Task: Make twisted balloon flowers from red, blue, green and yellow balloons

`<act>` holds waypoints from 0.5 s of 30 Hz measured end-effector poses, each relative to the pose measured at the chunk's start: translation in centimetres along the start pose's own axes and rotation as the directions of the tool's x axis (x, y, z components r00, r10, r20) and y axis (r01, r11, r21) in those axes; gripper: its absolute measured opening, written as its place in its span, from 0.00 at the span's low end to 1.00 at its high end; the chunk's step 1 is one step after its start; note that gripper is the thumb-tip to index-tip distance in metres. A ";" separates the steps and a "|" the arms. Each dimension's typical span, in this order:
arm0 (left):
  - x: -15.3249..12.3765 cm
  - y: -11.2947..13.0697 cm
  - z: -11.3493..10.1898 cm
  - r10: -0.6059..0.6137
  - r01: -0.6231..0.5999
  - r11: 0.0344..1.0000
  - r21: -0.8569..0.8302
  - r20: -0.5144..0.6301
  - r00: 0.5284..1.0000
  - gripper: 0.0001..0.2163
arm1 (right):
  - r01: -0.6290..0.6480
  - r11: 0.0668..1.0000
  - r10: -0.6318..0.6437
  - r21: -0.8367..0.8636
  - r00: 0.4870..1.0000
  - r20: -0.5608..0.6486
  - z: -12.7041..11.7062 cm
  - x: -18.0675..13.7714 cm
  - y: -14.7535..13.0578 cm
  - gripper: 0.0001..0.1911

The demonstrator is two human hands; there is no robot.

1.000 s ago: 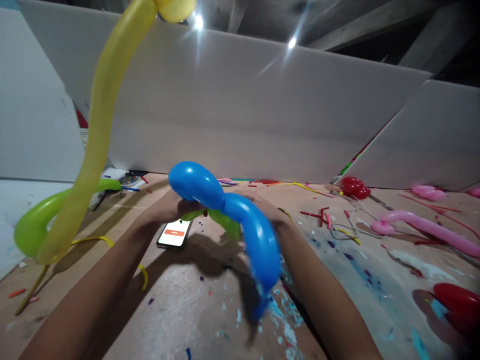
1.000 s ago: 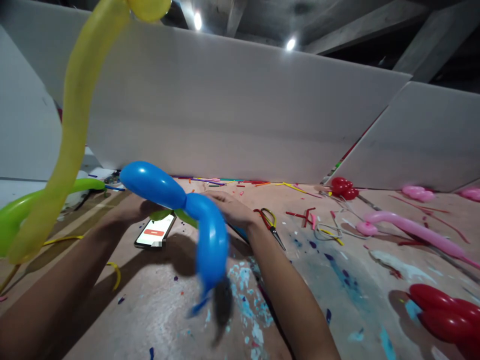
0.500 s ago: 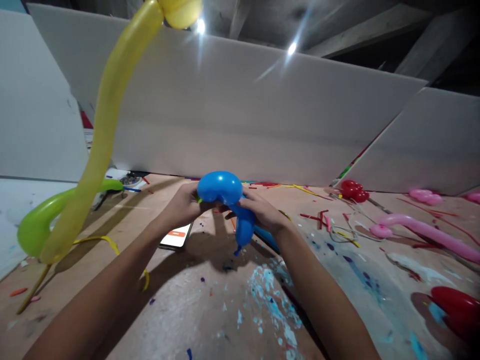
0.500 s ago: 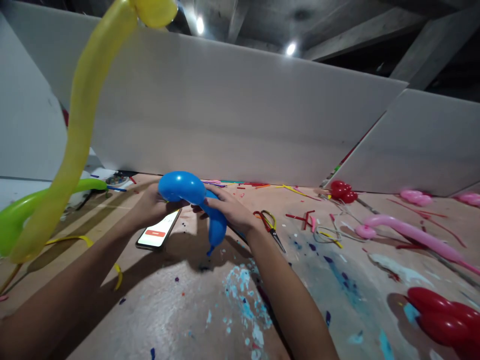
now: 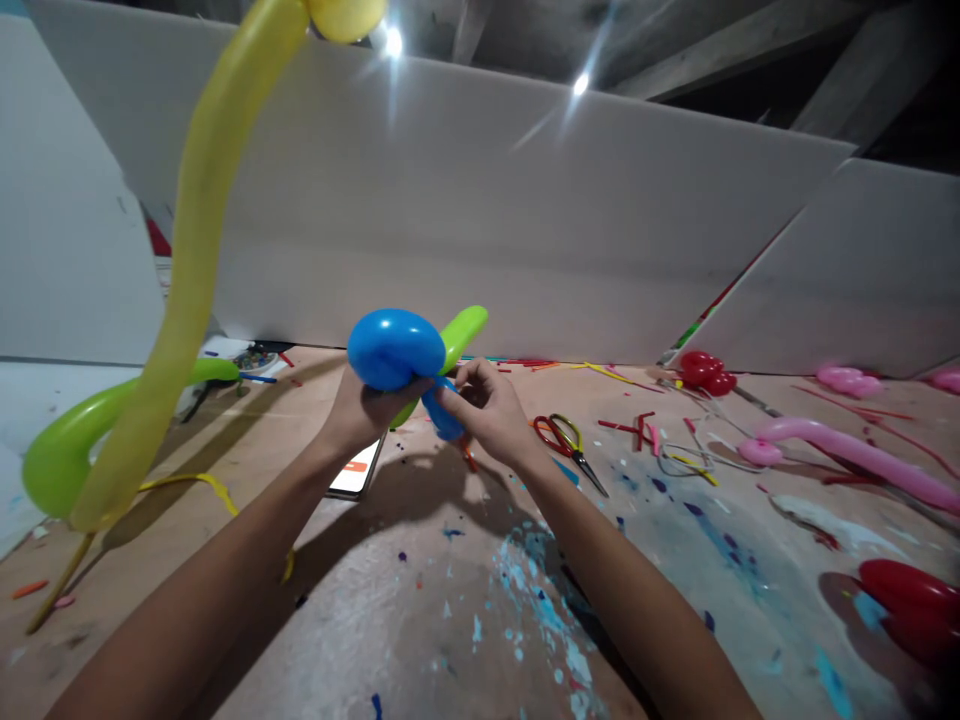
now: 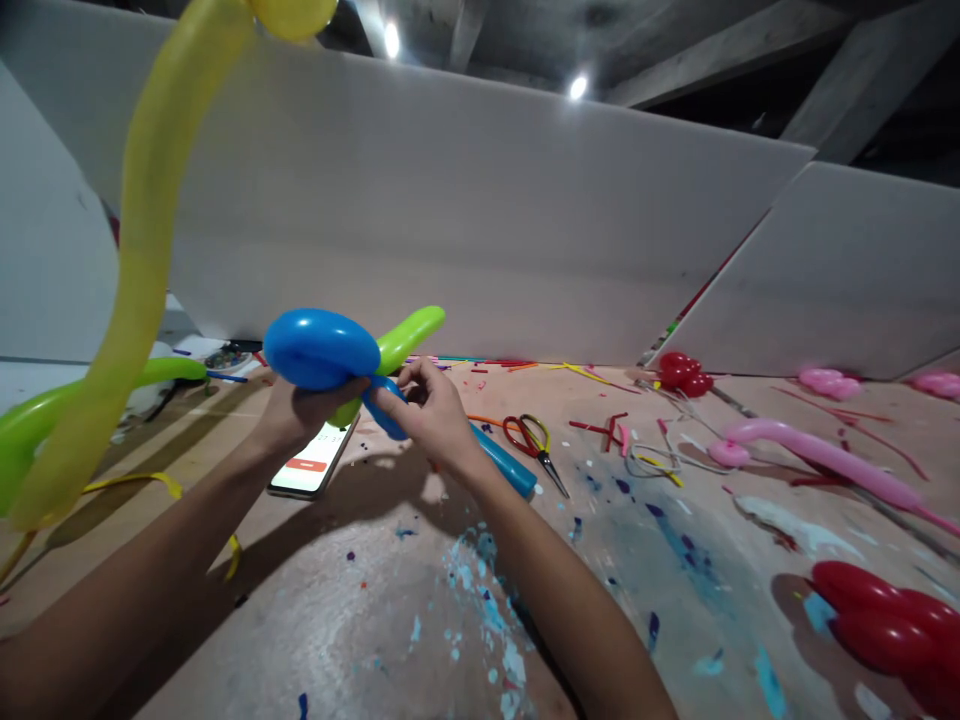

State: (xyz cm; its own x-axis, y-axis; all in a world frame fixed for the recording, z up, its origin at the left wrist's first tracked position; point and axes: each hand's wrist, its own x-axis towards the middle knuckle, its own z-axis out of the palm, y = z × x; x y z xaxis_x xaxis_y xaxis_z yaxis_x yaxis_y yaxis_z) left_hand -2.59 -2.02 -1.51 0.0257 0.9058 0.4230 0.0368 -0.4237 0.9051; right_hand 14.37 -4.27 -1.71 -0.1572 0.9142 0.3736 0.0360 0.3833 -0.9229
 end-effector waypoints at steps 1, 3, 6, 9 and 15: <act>0.0 0.1 0.0 0.003 -0.003 1.000 0.002 0.018 1.000 0.10 | -0.021 1.000 0.021 0.021 1.000 -0.003 -0.1 0.0 0.0 0.21; -0.2 0.2 0.0 0.010 -0.009 1.000 -0.019 0.033 0.999 0.10 | -0.069 0.995 0.067 0.069 0.997 0.032 -0.3 0.1 -0.2 0.22; -0.4 0.4 0.2 0.000 0.001 1.000 -0.027 0.054 0.999 0.11 | -0.142 0.983 0.124 0.113 0.981 0.151 -0.6 0.1 -0.5 0.24; -0.5 0.5 0.4 -0.029 0.032 0.996 -0.081 0.047 0.998 0.13 | -0.134 0.982 0.108 0.135 0.977 0.183 -0.9 0.1 -0.5 0.27; -0.5 0.6 0.9 -0.080 0.091 0.949 -0.302 0.049 0.996 0.17 | -0.010 0.992 -0.005 0.129 0.993 0.118 -1.0 0.2 0.1 0.30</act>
State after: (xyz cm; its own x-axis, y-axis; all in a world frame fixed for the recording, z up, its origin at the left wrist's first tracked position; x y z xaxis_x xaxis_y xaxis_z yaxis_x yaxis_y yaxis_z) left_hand -1.65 -2.71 -1.19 0.0713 0.9354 0.3463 -0.2641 -0.3171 0.9109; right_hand 15.31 -3.96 -1.65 -0.2723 0.8903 0.3650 -0.0898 0.3542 -0.9308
